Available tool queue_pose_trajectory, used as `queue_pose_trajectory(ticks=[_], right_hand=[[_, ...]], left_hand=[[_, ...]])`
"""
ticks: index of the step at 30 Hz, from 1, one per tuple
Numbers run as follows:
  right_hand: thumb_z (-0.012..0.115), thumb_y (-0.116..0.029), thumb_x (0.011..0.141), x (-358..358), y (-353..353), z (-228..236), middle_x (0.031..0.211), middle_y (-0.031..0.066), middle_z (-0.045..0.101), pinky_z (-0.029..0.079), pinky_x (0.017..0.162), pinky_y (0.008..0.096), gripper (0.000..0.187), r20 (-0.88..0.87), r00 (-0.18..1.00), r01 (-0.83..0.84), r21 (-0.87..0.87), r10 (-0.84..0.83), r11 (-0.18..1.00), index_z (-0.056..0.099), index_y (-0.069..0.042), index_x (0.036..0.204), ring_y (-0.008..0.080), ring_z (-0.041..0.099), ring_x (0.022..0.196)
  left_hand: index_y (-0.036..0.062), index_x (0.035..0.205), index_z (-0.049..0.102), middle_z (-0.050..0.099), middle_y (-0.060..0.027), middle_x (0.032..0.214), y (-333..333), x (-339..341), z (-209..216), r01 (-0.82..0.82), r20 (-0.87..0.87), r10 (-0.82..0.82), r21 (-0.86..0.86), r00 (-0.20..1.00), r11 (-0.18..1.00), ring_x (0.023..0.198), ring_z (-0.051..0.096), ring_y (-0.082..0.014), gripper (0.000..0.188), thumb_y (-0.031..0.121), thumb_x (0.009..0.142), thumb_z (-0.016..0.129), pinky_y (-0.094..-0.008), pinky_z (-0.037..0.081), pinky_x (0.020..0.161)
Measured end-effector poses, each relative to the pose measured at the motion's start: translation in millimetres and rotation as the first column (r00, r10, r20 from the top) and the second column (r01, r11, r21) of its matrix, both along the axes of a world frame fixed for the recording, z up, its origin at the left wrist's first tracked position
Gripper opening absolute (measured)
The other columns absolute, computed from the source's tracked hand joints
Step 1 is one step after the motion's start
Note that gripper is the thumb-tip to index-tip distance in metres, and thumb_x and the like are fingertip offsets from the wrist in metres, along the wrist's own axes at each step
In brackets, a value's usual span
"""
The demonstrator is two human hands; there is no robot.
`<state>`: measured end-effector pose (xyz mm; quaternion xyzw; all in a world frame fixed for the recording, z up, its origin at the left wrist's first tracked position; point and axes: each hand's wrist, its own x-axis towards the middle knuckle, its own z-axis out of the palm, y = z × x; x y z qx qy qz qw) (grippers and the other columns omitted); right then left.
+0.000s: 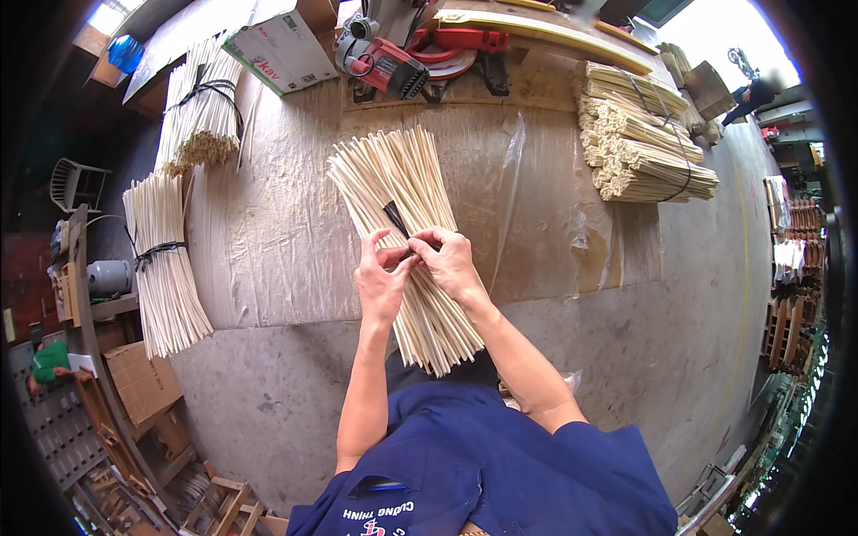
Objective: The person gathers thin wooden sticks from a pile on a workbench, aligns them into bundles, and secures each bundle with a black zip tie. The person then places the finished bundles onto a stack on the bench.
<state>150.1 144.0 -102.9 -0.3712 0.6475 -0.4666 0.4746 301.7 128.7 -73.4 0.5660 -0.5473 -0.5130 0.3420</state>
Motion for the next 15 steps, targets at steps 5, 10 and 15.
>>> queue_pose_trajectory(ticks=[5, 10, 15], right_hand=[[0.081, -0.015, 0.099, 14.3, -7.3, 22.1, 0.098, 0.0182, 0.084, 0.063, 0.081, 0.0383, 0.018, -0.091, 0.993, -0.071, 0.030, 0.073, 0.997, 0.081, 0.002, 0.107, 0.0267, 0.082, 0.088], [0.078, -0.010, 0.098, 5.8, -9.9, 4.3, 0.098, 0.0193, 0.077, 0.061, 0.080, 0.0437, 0.013, -0.505, 0.845, -0.343, -0.259, 0.176, 0.903, 0.081, -0.003, 0.110, 0.0354, 0.077, 0.091], [0.073, -0.010, 0.091, -16.3, -7.3, -31.6, 0.097, 0.0184, 0.071, 0.059, 0.079, 0.0452, 0.034, -0.434, 0.840, -0.504, -0.401, 0.326, 0.765, 0.086, -0.017, 0.122, 0.0371, 0.071, 0.090]], left_hand=[[0.0068, 0.118, 0.063, 0.081, -0.0122, 0.095, 8.4, 11.5, -20.7, 0.184, 0.429, 0.046, -0.478, 0.902, 0.859, 0.088, 0.078, -0.0369, 0.029, 0.009, 0.098, 0.083, -0.0468, 0.060, 0.077], [0.0070, 0.100, 0.063, 0.071, -0.0131, 0.084, -3.1, 27.3, -28.4, 0.259, 0.418, 0.001, -0.564, 0.908, 0.784, 0.077, 0.072, -0.0366, 0.017, 0.008, 0.099, 0.080, -0.0481, 0.056, 0.070], [0.0059, 0.096, 0.069, 0.075, -0.0147, 0.089, -4.8, 19.4, -22.5, 0.201, 0.307, -0.024, -0.561, 0.951, 0.803, 0.080, 0.074, -0.0360, 0.014, 0.010, 0.102, 0.081, -0.0460, 0.058, 0.072]])
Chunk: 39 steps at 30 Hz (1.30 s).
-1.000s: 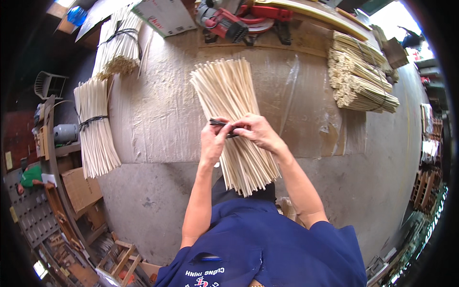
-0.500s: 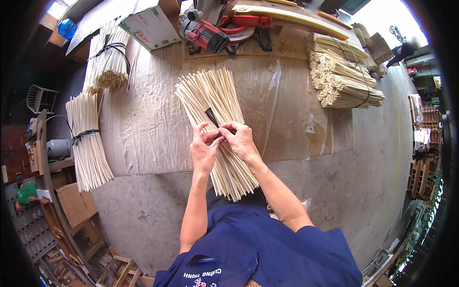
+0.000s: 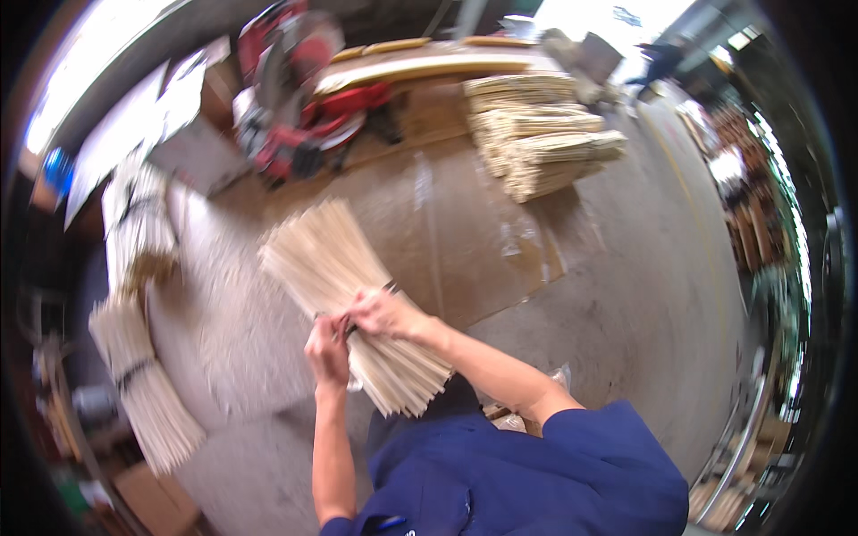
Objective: The person gathers thin wooden sticks from a pile on a workbench, aligns them into bundles, and secures each bundle with a black zip tie. The person then places the finished bundles onto a stack on the bench.
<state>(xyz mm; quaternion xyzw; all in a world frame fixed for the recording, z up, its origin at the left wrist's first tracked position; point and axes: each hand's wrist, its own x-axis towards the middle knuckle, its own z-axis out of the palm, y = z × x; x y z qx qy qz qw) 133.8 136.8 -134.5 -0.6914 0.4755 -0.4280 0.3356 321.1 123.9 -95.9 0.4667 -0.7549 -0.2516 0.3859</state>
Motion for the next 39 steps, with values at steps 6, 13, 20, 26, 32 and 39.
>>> queue_pose_trajectory(ticks=[6, 13, 20, 26, 32, 39], right_hand=[[0.076, -0.020, 0.097, -4.6, 6.4, 11.4, 0.108, 0.0231, 0.073, 0.057, 0.095, 0.0481, 0.028, -0.066, 0.996, 0.066, 0.211, -0.053, 0.975, 0.082, -0.005, 0.120, 0.0396, 0.071, 0.106], [0.073, -0.022, 0.103, -3.8, -2.9, 21.2, 0.111, 0.0208, 0.078, 0.057, 0.095, 0.0442, 0.028, 0.022, 0.996, 0.060, 0.529, -0.084, 0.846, 0.078, 0.002, 0.115, 0.0310, 0.073, 0.107], [0.079, -0.022, 0.101, -4.5, -12.2, 27.5, 0.098, 0.0125, 0.083, 0.059, 0.086, 0.0356, 0.025, 0.086, 0.982, 0.074, 0.650, -0.170, 0.756, 0.083, 0.001, 0.109, 0.0176, 0.074, 0.093], [0.086, -0.024, 0.094, -26.2, -5.3, 30.4, 0.091, 0.0164, 0.081, 0.060, 0.077, 0.0360, 0.024, 0.010, 0.986, 0.138, 0.497, -0.164, 0.857, 0.085, -0.002, 0.102, 0.0208, 0.077, 0.084], [0.084, -0.027, 0.098, -28.1, -1.8, 45.0, 0.094, 0.0227, 0.075, 0.055, 0.080, 0.0448, 0.030, -0.193, 0.977, 0.153, 0.365, -0.086, 0.918, 0.075, 0.002, 0.096, 0.0376, 0.073, 0.089], [0.083, -0.027, 0.097, -37.9, -6.1, 42.5, 0.093, 0.0220, 0.074, 0.055, 0.080, 0.0463, 0.030, -0.226, 0.969, 0.179, 0.386, -0.095, 0.905, 0.073, 0.002, 0.094, 0.0399, 0.072, 0.088]], left_hand=[[0.0027, 0.107, 0.071, 0.077, -0.0164, 0.097, -4.3, -2.2, 3.2, 0.113, 0.005, -0.114, 0.042, 0.994, 0.993, 0.086, 0.076, -0.0388, 0.006, 0.006, 0.105, 0.076, -0.0469, 0.059, 0.077], [-0.0006, 0.112, 0.077, 0.076, -0.0168, 0.117, 10.5, -3.5, 2.1, 0.121, 0.069, -0.115, -0.082, 0.991, 0.989, 0.110, 0.071, -0.0364, 0.014, 0.001, 0.098, 0.075, -0.0467, 0.057, 0.096], [-0.0015, 0.105, 0.079, 0.074, -0.0164, 0.116, 16.1, -13.8, -12.0, -0.043, 0.042, 0.045, -0.038, 0.998, 0.998, 0.112, 0.069, -0.0364, 0.010, 0.007, 0.101, 0.077, -0.0469, 0.056, 0.098], [0.0020, 0.107, 0.080, 0.076, -0.0147, 0.116, 12.2, -0.7, -26.4, -0.036, 0.106, 0.051, -0.140, 0.993, 0.989, 0.113, 0.069, -0.0365, 0.010, 0.008, 0.099, 0.078, -0.0476, 0.055, 0.100], [0.0041, 0.105, 0.079, 0.074, -0.0096, 0.111, 12.4, 12.6, -26.9, -0.041, 0.077, 0.054, -0.167, 0.996, 0.985, 0.103, 0.071, -0.0312, 0.009, 0.008, 0.097, 0.081, -0.0449, 0.054, 0.091], [0.0040, 0.106, 0.078, 0.075, -0.0083, 0.109, 15.8, 11.0, -26.5, -0.003, 0.098, 0.020, -0.175, 0.995, 0.985, 0.101, 0.072, -0.0293, 0.011, 0.007, 0.096, 0.082, -0.0439, 0.055, 0.089]])
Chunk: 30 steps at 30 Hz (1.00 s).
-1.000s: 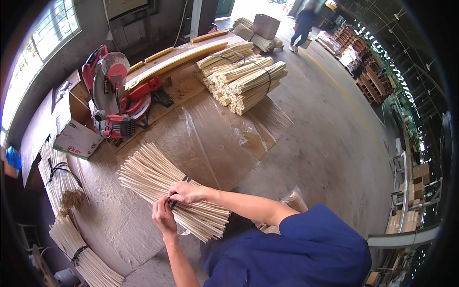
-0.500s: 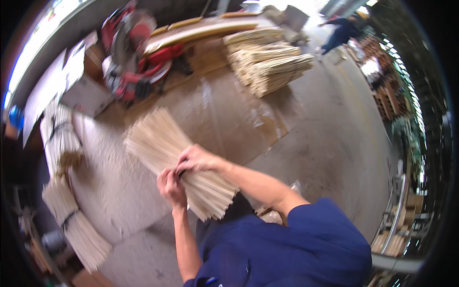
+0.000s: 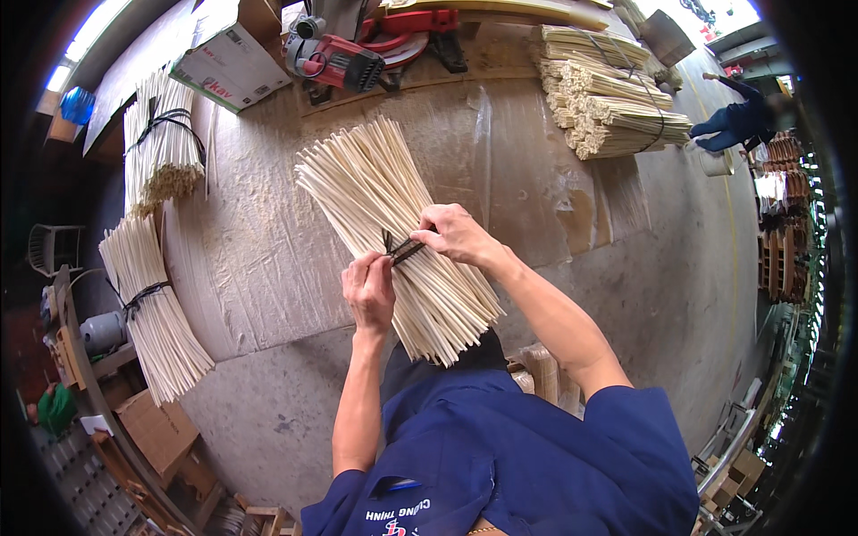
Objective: The person gathers thin wooden sticks from a pile on a workbench, aligns them into bundles, and secures each bundle with a black zip tie. The person then places the finished bundles onto a stack on the bench.
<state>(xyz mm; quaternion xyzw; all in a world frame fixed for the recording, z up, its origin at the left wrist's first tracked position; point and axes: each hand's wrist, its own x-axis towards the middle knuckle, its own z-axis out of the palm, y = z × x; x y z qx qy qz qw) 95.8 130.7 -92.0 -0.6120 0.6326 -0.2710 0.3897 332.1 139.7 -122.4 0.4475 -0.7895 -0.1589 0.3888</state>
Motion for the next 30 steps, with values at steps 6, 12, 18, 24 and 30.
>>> queue_pose_trajectory(ticks=[6, 12, 18, 24, 30], right_hand=[[0.082, -0.022, 0.096, -10.1, -5.0, -0.5, 0.092, 0.0203, 0.073, 0.055, 0.081, 0.0487, 0.024, -0.027, 1.000, 0.011, -0.028, -0.012, 1.000, 0.072, -0.001, 0.094, 0.0393, 0.071, 0.088], [0.073, -0.033, 0.103, -11.0, 12.5, 3.9, 0.088, 0.0223, 0.074, 0.057, 0.083, 0.0483, 0.034, -0.041, 0.999, -0.011, 0.147, 0.018, 0.989, 0.074, -0.001, 0.091, 0.0405, 0.074, 0.090], [0.061, -0.032, 0.110, 39.8, 35.9, 20.4, 0.078, 0.0111, 0.062, 0.049, 0.072, 0.0407, 0.042, 0.373, 0.918, 0.033, 0.258, -0.131, 0.966, 0.067, 0.004, 0.089, 0.0177, 0.056, 0.075], [0.065, -0.028, 0.110, 72.8, 52.3, 37.8, 0.072, -0.0012, 0.051, 0.039, 0.062, 0.0349, 0.043, 0.589, 0.743, 0.104, 0.366, -0.317, 0.925, 0.057, -0.003, 0.076, 0.0105, 0.046, 0.071], [0.063, -0.028, 0.110, 66.5, 55.2, 39.0, 0.071, 0.0075, 0.058, 0.045, 0.066, 0.0405, 0.043, 0.475, 0.841, 0.090, 0.350, -0.260, 0.932, 0.060, 0.000, 0.078, 0.0165, 0.052, 0.070]], left_hand=[[0.0059, 0.105, 0.078, 0.076, -0.0082, 0.108, 1.6, 6.2, -3.5, -0.071, 0.040, 0.068, 0.077, 0.997, 0.994, 0.103, 0.073, -0.0292, 0.011, 0.010, 0.096, 0.083, -0.0435, 0.054, 0.090], [0.0083, 0.113, 0.082, 0.074, -0.0102, 0.112, 3.7, -5.8, 10.2, -0.100, 0.043, 0.095, 0.145, 0.995, 0.984, 0.105, 0.071, -0.0303, 0.022, 0.015, 0.093, 0.088, -0.0427, 0.055, 0.090], [0.0058, 0.105, 0.082, 0.069, -0.0121, 0.099, -7.4, -34.2, 2.5, -0.040, -0.120, 0.056, 0.131, 0.991, 0.991, 0.093, 0.069, -0.0311, 0.018, 0.008, 0.089, 0.088, -0.0447, 0.057, 0.082], [0.0018, 0.096, 0.076, 0.067, -0.0129, 0.094, -3.1, -37.4, -24.9, -0.110, -0.309, 0.170, 0.203, 0.936, 0.973, 0.087, 0.067, -0.0286, 0.018, 0.001, 0.088, 0.092, -0.0424, 0.056, 0.074], [0.0034, 0.101, 0.080, 0.067, -0.0096, 0.100, -3.7, -46.7, -13.1, -0.091, -0.283, 0.193, 0.339, 0.940, 0.937, 0.086, 0.067, -0.0232, 0.017, 0.001, 0.089, 0.092, -0.0410, 0.057, 0.072]])
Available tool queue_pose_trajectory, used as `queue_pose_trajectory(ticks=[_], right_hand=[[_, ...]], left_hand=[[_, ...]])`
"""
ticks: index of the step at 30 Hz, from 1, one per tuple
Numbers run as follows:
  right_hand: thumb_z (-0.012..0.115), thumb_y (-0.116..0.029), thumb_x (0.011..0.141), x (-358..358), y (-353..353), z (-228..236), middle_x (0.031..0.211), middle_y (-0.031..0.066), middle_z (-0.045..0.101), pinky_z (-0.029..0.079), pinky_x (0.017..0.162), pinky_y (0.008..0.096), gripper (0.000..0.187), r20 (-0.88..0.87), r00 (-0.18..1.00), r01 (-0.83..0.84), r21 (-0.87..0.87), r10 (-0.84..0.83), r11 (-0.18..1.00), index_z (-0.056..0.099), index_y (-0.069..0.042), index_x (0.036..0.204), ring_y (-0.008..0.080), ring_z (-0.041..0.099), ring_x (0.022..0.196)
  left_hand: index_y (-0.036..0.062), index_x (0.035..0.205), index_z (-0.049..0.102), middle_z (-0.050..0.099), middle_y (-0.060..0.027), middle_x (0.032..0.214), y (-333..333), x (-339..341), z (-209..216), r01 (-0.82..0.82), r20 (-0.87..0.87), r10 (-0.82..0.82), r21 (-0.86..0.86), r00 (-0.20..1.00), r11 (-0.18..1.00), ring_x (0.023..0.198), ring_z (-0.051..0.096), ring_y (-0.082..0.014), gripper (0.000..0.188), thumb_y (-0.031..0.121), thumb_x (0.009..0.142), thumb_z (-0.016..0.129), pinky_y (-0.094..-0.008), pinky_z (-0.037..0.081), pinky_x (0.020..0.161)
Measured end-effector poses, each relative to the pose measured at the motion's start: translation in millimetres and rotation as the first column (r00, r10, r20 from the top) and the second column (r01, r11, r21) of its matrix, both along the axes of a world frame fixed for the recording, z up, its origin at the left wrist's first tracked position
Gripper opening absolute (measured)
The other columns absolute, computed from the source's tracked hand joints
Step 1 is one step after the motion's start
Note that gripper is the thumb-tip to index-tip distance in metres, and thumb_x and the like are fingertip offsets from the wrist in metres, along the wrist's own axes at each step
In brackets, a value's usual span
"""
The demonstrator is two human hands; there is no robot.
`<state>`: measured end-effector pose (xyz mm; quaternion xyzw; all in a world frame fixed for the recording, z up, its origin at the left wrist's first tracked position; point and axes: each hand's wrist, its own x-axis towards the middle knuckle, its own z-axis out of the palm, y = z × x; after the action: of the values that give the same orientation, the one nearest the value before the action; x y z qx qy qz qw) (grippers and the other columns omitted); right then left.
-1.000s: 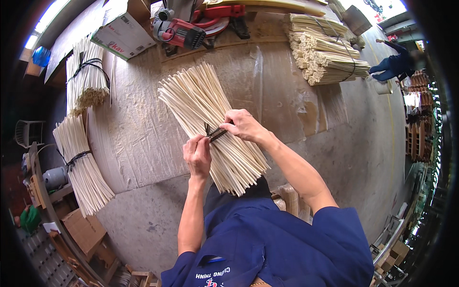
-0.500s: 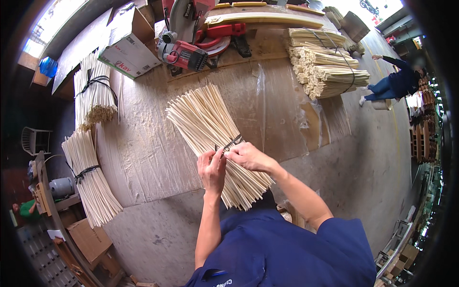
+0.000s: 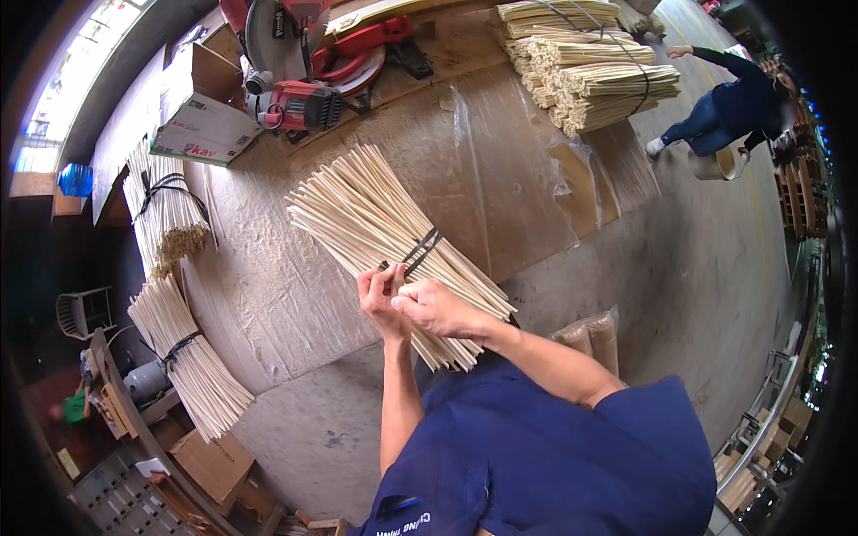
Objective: The person gathers thin wooden sticks from a pile on a workbench, aligns them into bundles, and secures each bundle with a black zip tie. The person then places the finished bundles onto a stack on the bench.
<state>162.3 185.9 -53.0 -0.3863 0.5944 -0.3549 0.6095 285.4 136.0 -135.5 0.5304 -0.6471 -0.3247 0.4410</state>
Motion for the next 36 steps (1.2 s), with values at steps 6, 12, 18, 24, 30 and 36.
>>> queue_pose_trajectory(ticks=[6, 12, 18, 24, 30, 36], right_hand=[[0.068, -0.042, 0.111, -47.8, -8.8, -13.5, 0.091, 0.0150, 0.068, 0.053, 0.081, 0.0430, 0.043, -0.219, 0.955, 0.146, -0.250, -0.203, 0.957, 0.073, -0.002, 0.093, 0.0295, 0.066, 0.087], [0.063, -0.051, 0.111, -78.5, -22.8, -124.2, 0.146, 0.0279, 0.068, 0.049, 0.117, 0.0497, 0.060, -0.234, 0.878, 0.448, 0.100, -0.417, 0.888, 0.066, -0.003, 0.147, 0.0459, 0.059, 0.141], [0.048, -0.071, 0.107, -61.4, -63.0, -107.0, 0.153, 0.0242, 0.067, 0.037, 0.122, 0.0705, 0.079, -0.331, 0.890, 0.412, 0.282, -0.315, 0.867, 0.060, -0.011, 0.157, 0.0513, 0.054, 0.149], [0.039, -0.078, 0.109, -88.9, -57.3, -98.0, 0.146, 0.0331, 0.068, 0.047, 0.120, 0.0556, 0.092, -0.236, 0.938, 0.314, 0.264, -0.255, 0.912, 0.061, 0.000, 0.152, 0.0501, 0.062, 0.142], [0.041, -0.074, 0.110, -150.7, -17.2, -32.1, 0.130, 0.0342, 0.074, 0.051, 0.113, 0.0576, 0.084, -0.032, 0.923, 0.384, 0.029, -0.383, 0.923, 0.065, -0.002, 0.145, 0.0523, 0.069, 0.128], [0.037, -0.059, 0.120, -260.6, 18.1, 43.9, 0.103, 0.0249, 0.073, 0.053, 0.097, 0.0509, 0.065, 0.257, 0.784, 0.619, -0.256, -0.565, 0.742, 0.063, -0.002, 0.138, 0.0349, 0.072, 0.104]], left_hand=[[0.0054, 0.168, 0.044, 0.058, -0.0167, 0.147, -4.9, 35.4, 3.0, -0.117, 0.016, 0.117, 0.235, 0.993, 0.965, 0.129, 0.061, -0.0273, 0.098, 0.016, 0.087, 0.098, -0.0414, 0.053, 0.110], [0.0013, 0.176, 0.027, 0.054, -0.0128, 0.159, -4.1, 31.1, -6.8, 0.302, -0.526, 0.125, 0.650, 0.841, 0.697, 0.139, 0.057, -0.0225, 0.102, 0.013, 0.096, 0.090, -0.0399, 0.044, 0.121], [0.0061, 0.177, 0.024, 0.027, -0.0177, 0.181, -11.1, 37.0, -14.8, 0.269, -0.584, 0.241, 0.650, 0.775, 0.710, 0.165, 0.031, -0.0336, 0.114, 0.069, 0.098, 0.076, -0.0505, 0.024, 0.137], [0.0083, 0.167, 0.041, 0.049, -0.0166, 0.165, -11.8, -0.5, 1.9, 0.317, -0.591, 0.218, 0.666, 0.777, 0.675, 0.150, 0.050, -0.0326, 0.100, 0.065, 0.096, 0.082, -0.0530, 0.043, 0.126], [0.0095, 0.168, 0.034, 0.050, -0.0141, 0.162, 36.7, -47.3, 50.0, 0.159, -0.435, 0.044, 0.420, 0.899, 0.893, 0.151, 0.048, -0.0314, 0.090, 0.063, 0.105, 0.071, -0.0542, 0.042, 0.125], [0.0107, 0.174, 0.028, 0.036, -0.0193, 0.177, 63.3, -133.2, 131.8, -0.012, -0.075, 0.007, -0.066, 0.997, 0.998, 0.160, 0.041, -0.0370, 0.104, 0.079, 0.103, 0.058, -0.0563, 0.039, 0.130]])
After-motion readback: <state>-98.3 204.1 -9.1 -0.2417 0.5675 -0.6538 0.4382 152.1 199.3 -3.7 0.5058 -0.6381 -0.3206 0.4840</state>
